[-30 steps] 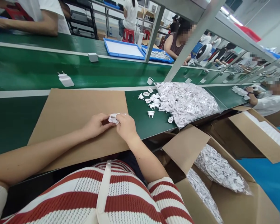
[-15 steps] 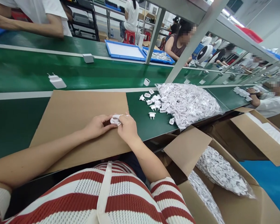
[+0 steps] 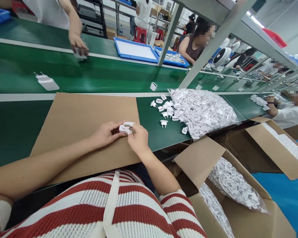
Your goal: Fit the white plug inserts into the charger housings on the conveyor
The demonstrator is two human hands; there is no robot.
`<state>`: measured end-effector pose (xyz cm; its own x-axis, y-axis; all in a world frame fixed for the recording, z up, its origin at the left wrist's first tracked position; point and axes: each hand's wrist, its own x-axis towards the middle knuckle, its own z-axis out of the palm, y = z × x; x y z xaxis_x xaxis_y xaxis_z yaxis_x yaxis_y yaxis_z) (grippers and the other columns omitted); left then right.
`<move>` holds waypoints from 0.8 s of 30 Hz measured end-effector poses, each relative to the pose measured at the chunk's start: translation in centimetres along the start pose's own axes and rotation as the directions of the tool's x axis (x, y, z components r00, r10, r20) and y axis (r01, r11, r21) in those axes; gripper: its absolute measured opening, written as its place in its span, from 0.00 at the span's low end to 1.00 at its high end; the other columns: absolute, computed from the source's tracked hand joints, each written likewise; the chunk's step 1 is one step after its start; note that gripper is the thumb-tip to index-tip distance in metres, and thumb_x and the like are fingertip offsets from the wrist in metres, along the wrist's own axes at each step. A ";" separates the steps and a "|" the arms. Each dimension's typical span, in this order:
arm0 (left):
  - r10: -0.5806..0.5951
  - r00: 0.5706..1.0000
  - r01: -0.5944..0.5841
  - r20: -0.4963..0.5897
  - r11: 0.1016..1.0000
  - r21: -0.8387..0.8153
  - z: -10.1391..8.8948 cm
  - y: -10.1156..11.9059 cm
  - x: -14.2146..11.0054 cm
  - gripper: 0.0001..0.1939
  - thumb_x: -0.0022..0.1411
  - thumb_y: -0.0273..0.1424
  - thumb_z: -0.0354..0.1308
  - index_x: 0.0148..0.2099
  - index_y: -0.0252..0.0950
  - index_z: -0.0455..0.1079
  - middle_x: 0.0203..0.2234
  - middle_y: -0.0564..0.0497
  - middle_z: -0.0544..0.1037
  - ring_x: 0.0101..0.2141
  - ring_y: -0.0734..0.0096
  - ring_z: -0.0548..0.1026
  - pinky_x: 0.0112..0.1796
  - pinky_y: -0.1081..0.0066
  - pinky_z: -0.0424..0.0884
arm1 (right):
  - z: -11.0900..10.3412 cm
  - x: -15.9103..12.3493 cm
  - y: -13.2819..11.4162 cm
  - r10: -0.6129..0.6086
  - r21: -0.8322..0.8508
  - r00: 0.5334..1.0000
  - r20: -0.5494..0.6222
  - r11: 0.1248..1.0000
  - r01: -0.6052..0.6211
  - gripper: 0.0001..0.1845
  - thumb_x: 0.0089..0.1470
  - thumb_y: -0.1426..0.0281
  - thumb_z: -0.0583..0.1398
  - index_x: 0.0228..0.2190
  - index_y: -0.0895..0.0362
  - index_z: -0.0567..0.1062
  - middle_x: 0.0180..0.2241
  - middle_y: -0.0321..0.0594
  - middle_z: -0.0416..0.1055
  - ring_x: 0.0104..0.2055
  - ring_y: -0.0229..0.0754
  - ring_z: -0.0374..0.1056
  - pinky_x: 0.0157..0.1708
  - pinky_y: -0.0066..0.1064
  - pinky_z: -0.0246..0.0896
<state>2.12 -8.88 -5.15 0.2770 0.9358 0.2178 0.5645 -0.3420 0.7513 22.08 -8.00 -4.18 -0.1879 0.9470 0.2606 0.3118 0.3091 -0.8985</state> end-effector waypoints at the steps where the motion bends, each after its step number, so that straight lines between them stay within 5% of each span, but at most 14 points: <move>1: 0.002 1.000 -0.002 -0.002 1.000 -0.003 0.0 0.0 0.0 0.33 0.68 0.56 0.58 0.66 0.41 0.71 0.38 0.47 0.80 0.37 0.60 0.76 0.45 0.63 0.71 | 0.0 0.0 -0.1 0.010 0.006 1.000 -0.001 1.000 -0.010 0.15 0.56 0.69 0.62 0.45 0.46 0.83 0.45 0.35 0.83 0.48 0.46 0.77 0.56 0.40 0.70; 8: 0.009 0.999 -0.010 0.031 1.000 0.025 -0.3 0.0 0.1 0.30 0.69 0.53 0.59 0.65 0.40 0.72 0.36 0.47 0.79 0.36 0.59 0.75 0.42 0.64 0.70 | -0.1 1.2 -0.6 0.253 0.412 0.966 0.045 0.877 -0.249 0.16 0.48 0.61 0.71 0.39 0.54 0.82 0.39 0.40 0.83 0.42 0.47 0.79 0.47 0.38 0.75; 11: -0.006 1.000 0.005 0.029 1.000 0.004 -0.2 0.0 0.1 0.32 0.68 0.54 0.59 0.67 0.41 0.70 0.35 0.47 0.80 0.35 0.60 0.75 0.43 0.64 0.71 | -0.7 1.0 -0.6 0.144 0.228 0.990 -0.007 0.964 -0.139 0.12 0.53 0.64 0.67 0.40 0.52 0.83 0.41 0.39 0.83 0.46 0.47 0.78 0.55 0.41 0.72; 15: -0.006 1.000 0.006 0.028 1.000 -0.021 -0.1 0.0 0.1 0.33 0.68 0.55 0.59 0.67 0.43 0.70 0.38 0.48 0.80 0.38 0.59 0.76 0.43 0.64 0.71 | -1.0 0.6 -0.7 -0.080 -0.081 0.996 0.031 0.993 0.082 0.16 0.54 0.74 0.60 0.41 0.46 0.82 0.42 0.33 0.82 0.48 0.46 0.76 0.71 0.48 0.54; 20: 0.022 0.999 -0.021 0.029 1.000 -0.018 -0.2 0.2 0.3 0.29 0.68 0.53 0.59 0.63 0.42 0.73 0.38 0.49 0.80 0.38 0.60 0.76 0.42 0.65 0.70 | -0.7 0.8 -0.8 -0.188 -0.265 0.975 0.121 0.940 0.214 0.16 0.49 0.80 0.55 0.30 0.48 0.76 0.32 0.34 0.76 0.40 0.45 0.73 0.72 0.51 0.52; 24: 0.039 0.999 -0.039 0.029 0.999 -0.011 -0.2 0.2 0.3 0.26 0.69 0.52 0.60 0.58 0.40 0.76 0.37 0.49 0.80 0.37 0.61 0.76 0.40 0.65 0.69 | -0.9 1.2 -0.9 -0.226 -0.330 0.958 0.177 0.903 0.274 0.18 0.48 0.82 0.54 0.32 0.48 0.76 0.33 0.36 0.76 0.39 0.46 0.72 0.71 0.51 0.54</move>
<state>2.16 -8.66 -4.77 0.3212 0.9190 0.2287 0.5447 -0.3768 0.7492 22.40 -7.11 -2.73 -0.4150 0.8218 0.3904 0.5376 0.5676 -0.6235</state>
